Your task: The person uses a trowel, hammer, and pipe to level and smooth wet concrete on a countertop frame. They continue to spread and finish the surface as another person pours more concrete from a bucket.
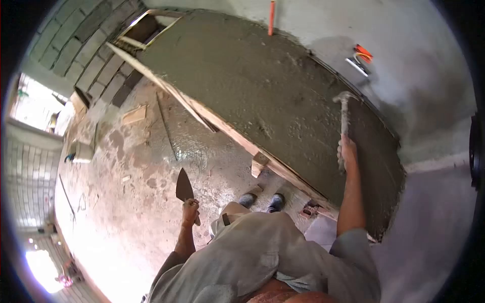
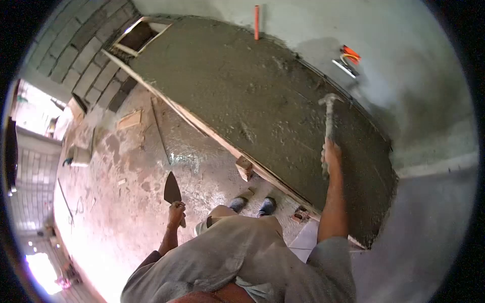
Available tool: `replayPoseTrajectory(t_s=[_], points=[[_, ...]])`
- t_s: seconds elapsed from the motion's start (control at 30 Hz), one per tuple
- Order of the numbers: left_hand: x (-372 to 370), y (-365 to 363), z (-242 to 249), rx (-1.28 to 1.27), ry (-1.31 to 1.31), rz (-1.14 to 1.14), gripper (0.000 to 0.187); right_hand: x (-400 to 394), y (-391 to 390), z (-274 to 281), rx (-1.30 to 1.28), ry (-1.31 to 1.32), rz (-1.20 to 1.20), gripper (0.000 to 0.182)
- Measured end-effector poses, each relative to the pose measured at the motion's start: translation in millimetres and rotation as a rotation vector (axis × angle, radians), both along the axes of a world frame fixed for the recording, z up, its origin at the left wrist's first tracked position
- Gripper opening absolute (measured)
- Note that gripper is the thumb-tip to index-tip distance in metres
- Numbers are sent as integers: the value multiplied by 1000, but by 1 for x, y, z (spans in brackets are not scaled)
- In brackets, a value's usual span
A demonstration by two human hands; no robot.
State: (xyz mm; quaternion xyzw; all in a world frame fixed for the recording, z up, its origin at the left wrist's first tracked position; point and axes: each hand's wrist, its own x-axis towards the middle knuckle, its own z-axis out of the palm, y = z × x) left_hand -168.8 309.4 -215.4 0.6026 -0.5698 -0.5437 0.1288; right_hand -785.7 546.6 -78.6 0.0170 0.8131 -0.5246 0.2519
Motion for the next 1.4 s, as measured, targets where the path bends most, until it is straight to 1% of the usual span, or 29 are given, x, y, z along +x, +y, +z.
replayPoseTrajectory(t_s=[0.1, 0.13, 0.2, 0.27, 0.3, 0.33, 0.4, 0.43, 0.5, 0.57, 0.6, 0.63, 0.67, 0.73, 0.77, 0.8, 0.83, 0.87, 0.97, 1.0, 1.03, 1.1, 1.13, 1.2, 1.23, 1.27, 1.3, 1.33, 1.4], points=[[-26, 2, 41, 26, 5, -12, 21, 54, -14, 28, 30, -102, -18, 38], [-45, 5, 72, 19, -22, -37, 28, 74, -9, 29, -313, -121, 90, 41], [-81, 3, 111, 4, 11, -125, 31, 106, -23, 30, -296, -213, 150, 43], [-124, 0, 138, -26, 135, -256, 43, 133, -38, 10, -156, -70, 409, 46], [-144, 1, 150, -43, 235, -322, 51, 161, -44, 62, -187, -102, 449, 46], [-166, 3, 161, -34, 250, -372, 51, 180, -51, 40, -289, -28, 473, 44], [-221, 3, 182, -117, 504, -512, 68, 204, -53, 84, -270, 152, 628, 42], [-241, 1, 189, -164, 547, -606, 79, 216, -55, 83, -266, 161, 598, 42], [-278, 16, 217, -183, 634, -691, 73, 239, -55, 79, -346, 647, 591, 35], [-297, 34, 218, 11, 749, -528, 63, 248, -46, 85, -276, 646, 608, 36], [-298, 35, 233, 87, 671, -590, 52, 245, -43, 87, -223, 457, 635, 38], [-301, 37, 239, 104, 677, -611, 52, 240, -42, 90, -174, 264, 656, 42], [-300, 42, 241, 191, 691, -635, 49, 235, -39, 80, -179, 65, 593, 50], [-303, 37, 217, 382, 641, -732, 47, 241, -35, 72, -261, -34, 526, 56], [-301, 37, 195, 408, 642, -760, 47, 244, -30, 68, -351, -134, 476, 64], [-306, 49, 208, 351, 692, -870, 52, 250, -26, 58, -336, -136, 442, 64], [-309, 58, 218, 293, 744, -973, 57, 256, -25, 48, -433, -24, 396, 63], [-311, 62, 224, 399, 643, -1093, 73, 264, -19, 39, -527, 89, 354, 63], [-314, 87, 234, 381, 538, -1250, 83, 275, 12, 65, -494, 28, 280, 58], [-318, 93, 226, 378, 546, -1316, 87, 276, 19, 61, -373, 274, 238, 50], [-319, 101, 223, 376, 544, -1334, 87, 279, 30, 59, -375, 282, 222, 50], [-317, 117, 220, 375, 647, -1313, 84, 286, 54, 62, -415, 0, -146, 37], [-315, 121, 216, 369, 643, -1323, 84, 275, 69, 42, -368, 156, -192, 29], [-308, 118, 206, 381, 787, -1238, 75, 263, 129, 29, 9, 256, -196, 25], [-300, 110, 207, 365, 656, -1174, 66, 264, 153, 49, -16, 303, -315, 23], [-289, 103, 209, 346, 525, -1106, 57, 250, 195, -1, 166, 486, -356, 23], [-278, 108, 197, 214, 657, -976, 42, 244, 230, -16, 84, 417, -471, 25], [-265, 95, 182, 237, 613, -974, 37, 242, 259, 8, 324, 517, -493, 29], [-230, 79, 151, -170, 451, -1010, 35, 229, 325, 12, 518, 529, -491, 32]])
